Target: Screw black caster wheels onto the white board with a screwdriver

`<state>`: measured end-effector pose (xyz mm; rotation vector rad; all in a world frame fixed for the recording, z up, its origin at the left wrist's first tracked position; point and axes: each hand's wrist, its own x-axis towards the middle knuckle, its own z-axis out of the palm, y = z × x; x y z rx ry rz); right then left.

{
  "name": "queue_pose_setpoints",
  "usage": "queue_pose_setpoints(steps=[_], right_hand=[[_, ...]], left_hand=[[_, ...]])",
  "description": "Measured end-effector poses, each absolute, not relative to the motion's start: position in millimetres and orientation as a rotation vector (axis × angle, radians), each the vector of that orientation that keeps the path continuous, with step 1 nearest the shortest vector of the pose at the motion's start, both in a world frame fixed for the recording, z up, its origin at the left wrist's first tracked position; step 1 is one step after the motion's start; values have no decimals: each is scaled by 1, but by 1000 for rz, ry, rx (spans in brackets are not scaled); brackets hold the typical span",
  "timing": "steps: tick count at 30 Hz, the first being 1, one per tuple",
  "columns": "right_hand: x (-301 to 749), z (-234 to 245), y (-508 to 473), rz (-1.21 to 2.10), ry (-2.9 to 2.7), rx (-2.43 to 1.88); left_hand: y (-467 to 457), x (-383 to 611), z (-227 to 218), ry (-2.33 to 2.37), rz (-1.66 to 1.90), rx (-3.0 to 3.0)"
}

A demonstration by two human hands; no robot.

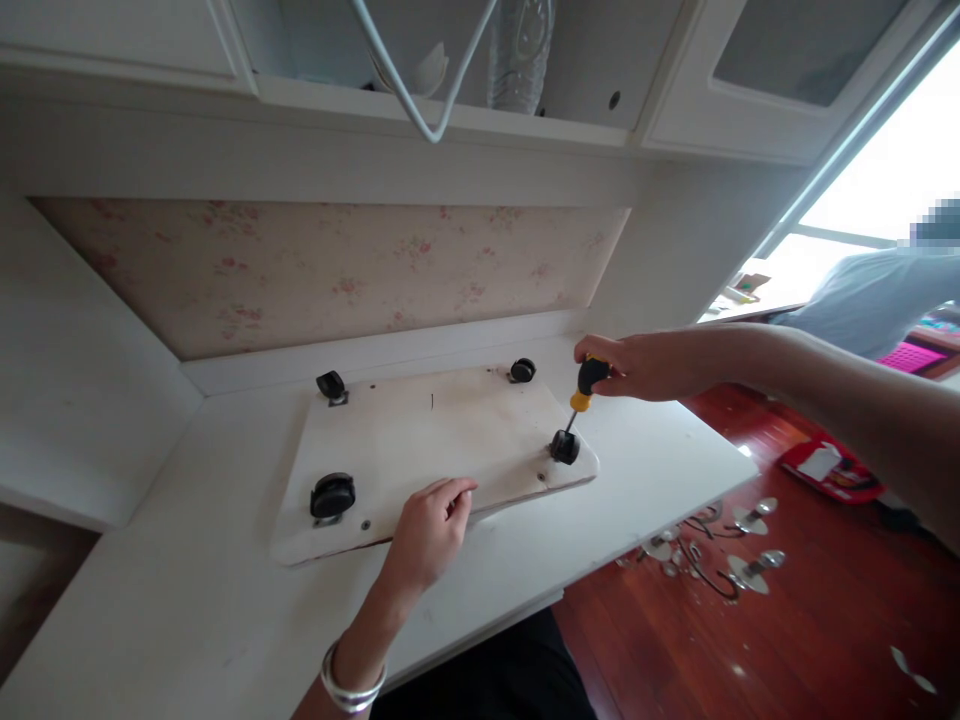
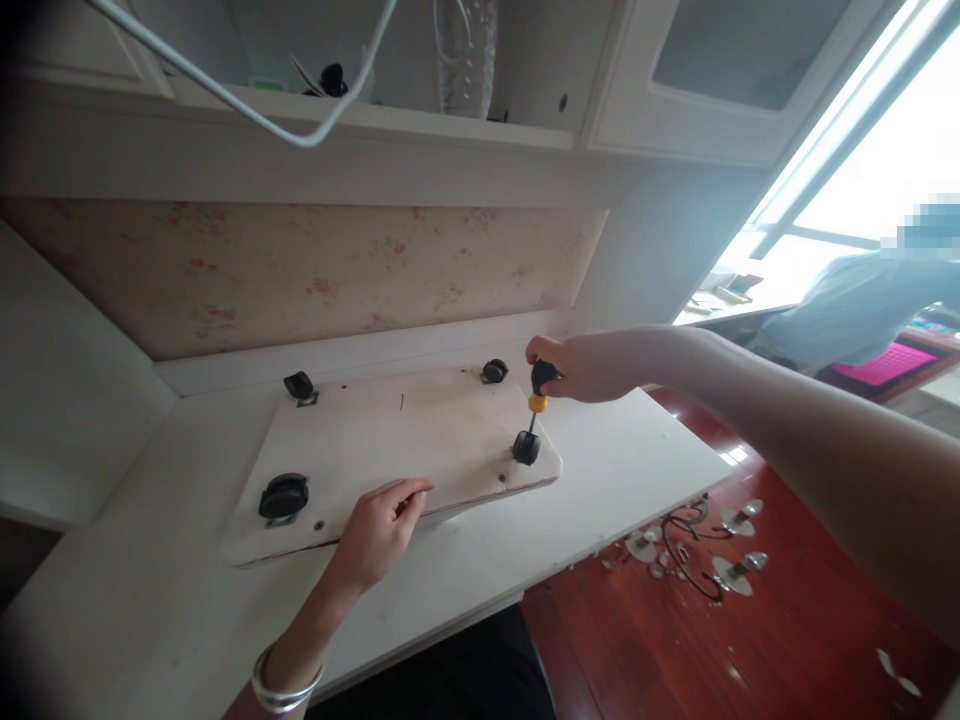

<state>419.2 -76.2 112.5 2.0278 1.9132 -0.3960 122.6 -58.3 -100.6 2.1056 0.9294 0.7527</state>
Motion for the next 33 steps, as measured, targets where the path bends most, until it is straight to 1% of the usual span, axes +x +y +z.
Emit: queue_pose_setpoints(steps=[1,5,7,11,13,16,18,23,25,27,30,31,33], right_hand=[[419,112,-76,-376,1895,2022],[415,115,-71,-7,1778,2023],[414,117,-68,84,1722,2032],[412,121,-67,97,1686,2074],[411,122,-70,21,1750,2067],[411,122,-76,-208,1874,2027],[413,121,-78,-266,1906,2001],[416,115,-75,58,1788,2032],[417,114,-74,95,1761,2051],[419,115,-76,-39,1780,2086],[421,118,-81,-403,1871,2122],[422,119,-82,-466,1904,2111],[421,119,-83,-450,1929,2065]], left_hand=[[-58,123,-101,926,754,2109],[-57,125,-104,922,773,2115],[-57,125,-104,926,778,2115],[-57,124,-104,922,784,2120],[-57,123,-104,922,781,2122],[-57,123,-104,928,770,2119],[-57,123,-103,928,763,2115],[-57,124,-103,925,751,2129],[-57,124,-103,937,752,2130],[-57,124,-103,944,750,2130],[-57,123,-102,946,744,2131],[-57,124,-102,947,744,2132],[-57,125,-103,941,746,2138]])
